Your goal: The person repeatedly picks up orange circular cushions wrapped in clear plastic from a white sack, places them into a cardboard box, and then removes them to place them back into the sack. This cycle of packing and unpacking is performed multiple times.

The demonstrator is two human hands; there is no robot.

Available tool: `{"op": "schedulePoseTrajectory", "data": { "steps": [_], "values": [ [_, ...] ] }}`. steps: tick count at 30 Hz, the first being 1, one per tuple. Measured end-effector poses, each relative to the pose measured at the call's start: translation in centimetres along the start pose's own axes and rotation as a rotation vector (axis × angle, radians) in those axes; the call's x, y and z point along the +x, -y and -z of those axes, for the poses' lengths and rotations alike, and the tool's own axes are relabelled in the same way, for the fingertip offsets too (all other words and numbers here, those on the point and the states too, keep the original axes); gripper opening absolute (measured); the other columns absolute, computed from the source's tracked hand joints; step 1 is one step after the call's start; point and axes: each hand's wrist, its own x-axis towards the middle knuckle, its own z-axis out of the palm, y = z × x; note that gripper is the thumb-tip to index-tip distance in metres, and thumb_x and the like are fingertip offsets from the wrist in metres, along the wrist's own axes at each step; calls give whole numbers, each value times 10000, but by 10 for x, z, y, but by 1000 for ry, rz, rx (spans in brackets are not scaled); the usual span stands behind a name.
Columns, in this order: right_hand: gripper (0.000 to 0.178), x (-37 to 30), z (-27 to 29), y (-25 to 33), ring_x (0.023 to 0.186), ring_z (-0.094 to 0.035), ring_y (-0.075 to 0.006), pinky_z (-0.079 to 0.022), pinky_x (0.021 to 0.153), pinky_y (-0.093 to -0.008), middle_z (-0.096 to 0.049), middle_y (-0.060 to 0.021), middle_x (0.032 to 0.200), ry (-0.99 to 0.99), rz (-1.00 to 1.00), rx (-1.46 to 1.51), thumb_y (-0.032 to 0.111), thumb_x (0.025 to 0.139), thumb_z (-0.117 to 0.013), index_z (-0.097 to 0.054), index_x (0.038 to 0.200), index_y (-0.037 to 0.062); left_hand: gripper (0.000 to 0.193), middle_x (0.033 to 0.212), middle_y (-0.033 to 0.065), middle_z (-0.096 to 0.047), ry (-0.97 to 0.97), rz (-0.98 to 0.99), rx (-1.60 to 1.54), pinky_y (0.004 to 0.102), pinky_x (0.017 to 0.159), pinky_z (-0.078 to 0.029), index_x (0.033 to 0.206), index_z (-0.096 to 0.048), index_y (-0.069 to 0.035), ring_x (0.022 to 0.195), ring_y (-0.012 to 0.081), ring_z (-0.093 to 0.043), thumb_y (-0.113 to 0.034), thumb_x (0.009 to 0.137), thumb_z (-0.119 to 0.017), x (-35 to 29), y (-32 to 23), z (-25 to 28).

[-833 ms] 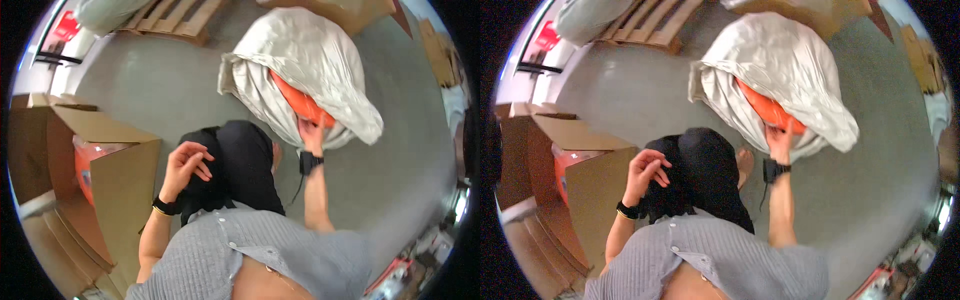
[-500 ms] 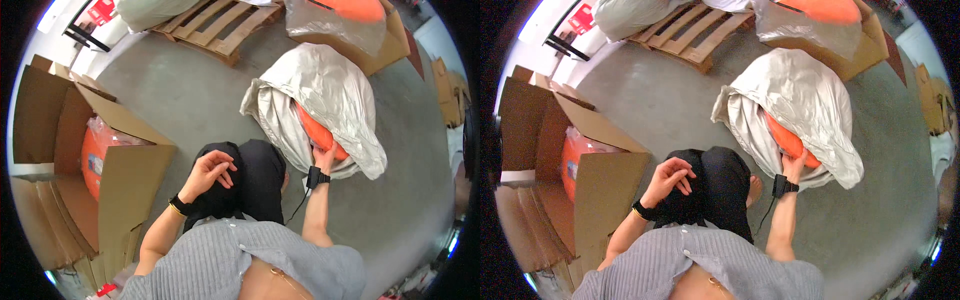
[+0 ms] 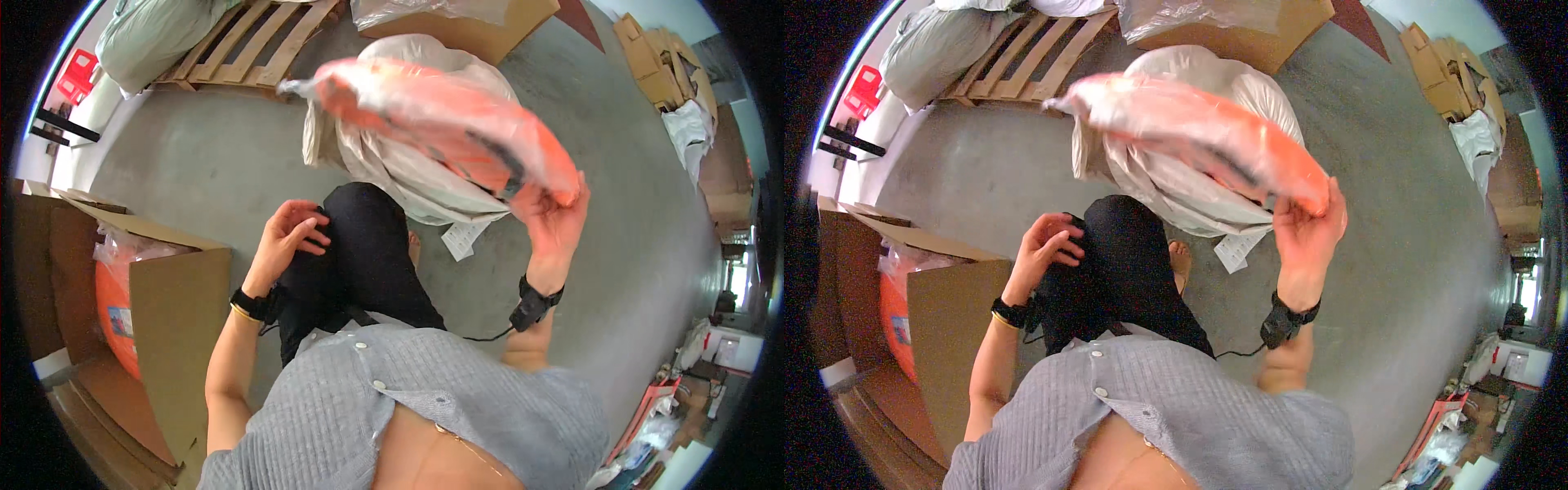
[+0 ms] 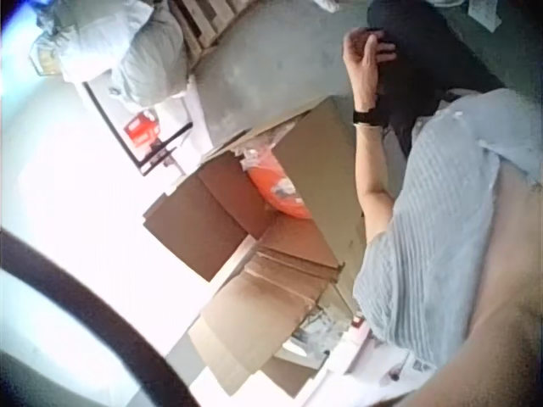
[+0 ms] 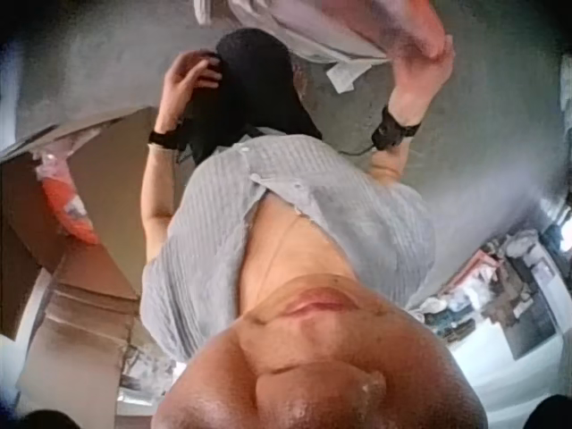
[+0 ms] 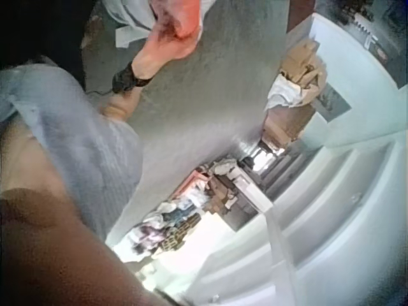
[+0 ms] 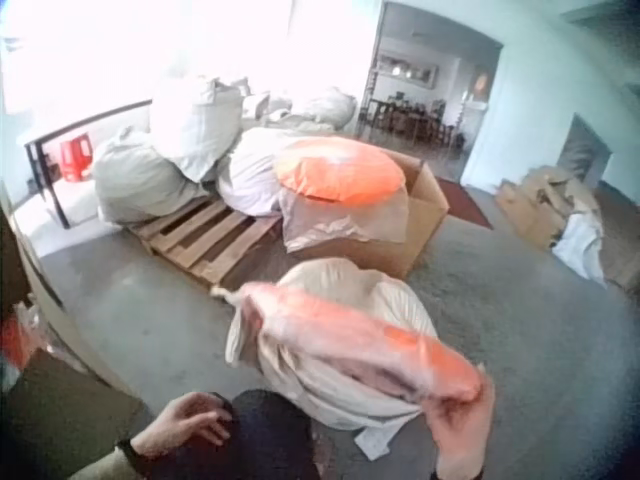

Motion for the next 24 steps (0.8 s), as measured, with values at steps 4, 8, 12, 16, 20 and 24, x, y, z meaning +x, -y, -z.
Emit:
{"op": "schedulePoseTrajectory", "data": {
  "steps": [4,8,12,16,20,24],
  "values": [
    [275,-25,-6,-8,951,-570,-205,-490,803,-392,-581,-92,1032,54,15,-272,256,846,-548,-527,977,15,481,1150,156,-478,-113,-238,216,344,781,-497,1206,-367,-10,945,227,-556,-77,791,-603,24,-11,6],
    [392,-24,-18,-9,993,-552,-206,-451,857,-350,-557,-86,1093,119,-22,-351,277,833,-576,-483,1108,14,652,1246,163,-395,-422,-870,941,402,924,-386,1203,-388,-32,1046,302,-498,-82,635,-705,37,-59,-29],
    [319,-6,-14,-2,955,-572,-212,-446,866,-353,-587,-86,1045,195,52,-304,273,873,-527,-518,1076,27,495,1068,138,-549,-135,-937,1048,388,860,-405,1064,-519,-51,991,343,-516,-64,591,-662,64,-67,-44],
    [191,1,-20,8,931,-581,-184,-460,828,-325,-607,-87,999,447,41,-431,190,878,-525,-574,988,41,297,866,145,-599,-82,-758,912,342,725,-468,939,-564,-46,854,345,-572,-37,646,-613,112,-76,-49],
    [222,47,19,17,912,-563,-184,-438,819,-306,-585,-98,973,95,651,-1137,46,812,-581,-534,1025,10,340,951,123,-629,-43,-708,740,291,778,-450,1039,-533,34,905,178,-586,43,702,-581,169,-104,-31],
    [541,67,19,25,965,-543,-230,-437,818,-325,-511,-130,1114,50,1144,-1502,124,699,-714,-437,1154,31,356,1010,128,-612,76,-807,879,283,798,-443,1102,-521,50,933,145,-570,-30,762,-588,225,-113,7]
  ]
}}
